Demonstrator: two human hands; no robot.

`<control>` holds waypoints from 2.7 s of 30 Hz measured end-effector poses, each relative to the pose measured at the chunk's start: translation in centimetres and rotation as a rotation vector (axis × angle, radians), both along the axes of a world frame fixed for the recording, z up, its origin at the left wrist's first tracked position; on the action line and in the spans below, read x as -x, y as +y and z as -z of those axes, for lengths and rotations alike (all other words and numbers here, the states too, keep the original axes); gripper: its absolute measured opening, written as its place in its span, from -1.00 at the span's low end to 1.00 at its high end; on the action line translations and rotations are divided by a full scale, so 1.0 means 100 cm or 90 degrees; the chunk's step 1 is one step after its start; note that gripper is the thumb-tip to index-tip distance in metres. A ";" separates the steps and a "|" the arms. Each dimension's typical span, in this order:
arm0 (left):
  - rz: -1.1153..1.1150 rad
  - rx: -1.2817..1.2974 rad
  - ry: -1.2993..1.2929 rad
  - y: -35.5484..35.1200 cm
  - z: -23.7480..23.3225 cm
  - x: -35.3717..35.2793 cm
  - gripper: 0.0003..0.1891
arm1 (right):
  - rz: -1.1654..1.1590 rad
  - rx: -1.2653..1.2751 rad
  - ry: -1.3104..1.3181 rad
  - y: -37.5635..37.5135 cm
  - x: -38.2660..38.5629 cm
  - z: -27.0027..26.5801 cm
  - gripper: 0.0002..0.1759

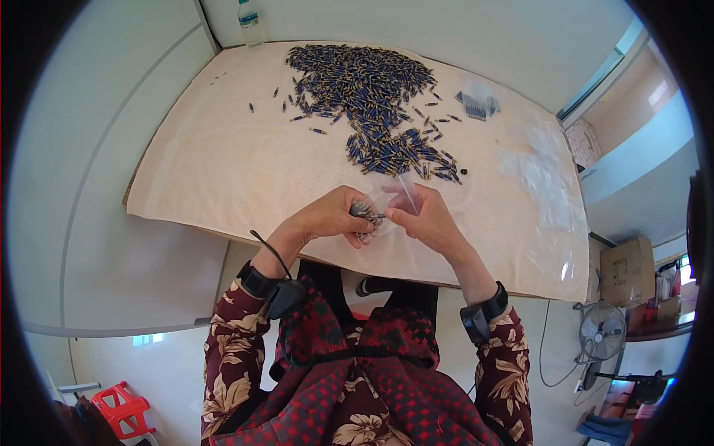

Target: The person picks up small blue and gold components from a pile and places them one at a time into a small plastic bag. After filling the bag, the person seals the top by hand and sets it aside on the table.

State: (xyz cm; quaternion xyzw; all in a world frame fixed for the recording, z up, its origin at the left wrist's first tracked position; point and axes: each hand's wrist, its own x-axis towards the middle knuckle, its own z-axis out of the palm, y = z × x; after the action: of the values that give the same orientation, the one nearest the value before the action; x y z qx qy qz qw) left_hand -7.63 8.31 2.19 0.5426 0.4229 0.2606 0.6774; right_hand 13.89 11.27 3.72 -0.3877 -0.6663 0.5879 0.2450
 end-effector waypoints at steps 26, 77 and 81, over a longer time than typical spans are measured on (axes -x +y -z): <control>0.017 0.032 -0.030 -0.012 0.011 -0.005 -0.70 | 0.168 -0.196 -0.061 -0.023 -0.020 0.040 -0.89; -0.207 0.199 -0.379 -0.013 0.037 -0.036 -0.67 | 0.122 -0.367 -0.008 -0.013 -0.052 0.022 -0.96; -0.216 0.193 -0.355 -0.012 0.040 -0.036 -0.67 | 0.149 -0.210 0.064 -0.014 -0.049 0.027 -0.95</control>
State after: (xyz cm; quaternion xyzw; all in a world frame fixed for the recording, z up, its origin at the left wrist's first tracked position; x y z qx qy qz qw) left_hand -4.07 7.07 -1.81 0.2659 0.3400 0.4415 0.7866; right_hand 18.80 9.86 1.07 -0.3872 -0.6913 0.4567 0.4044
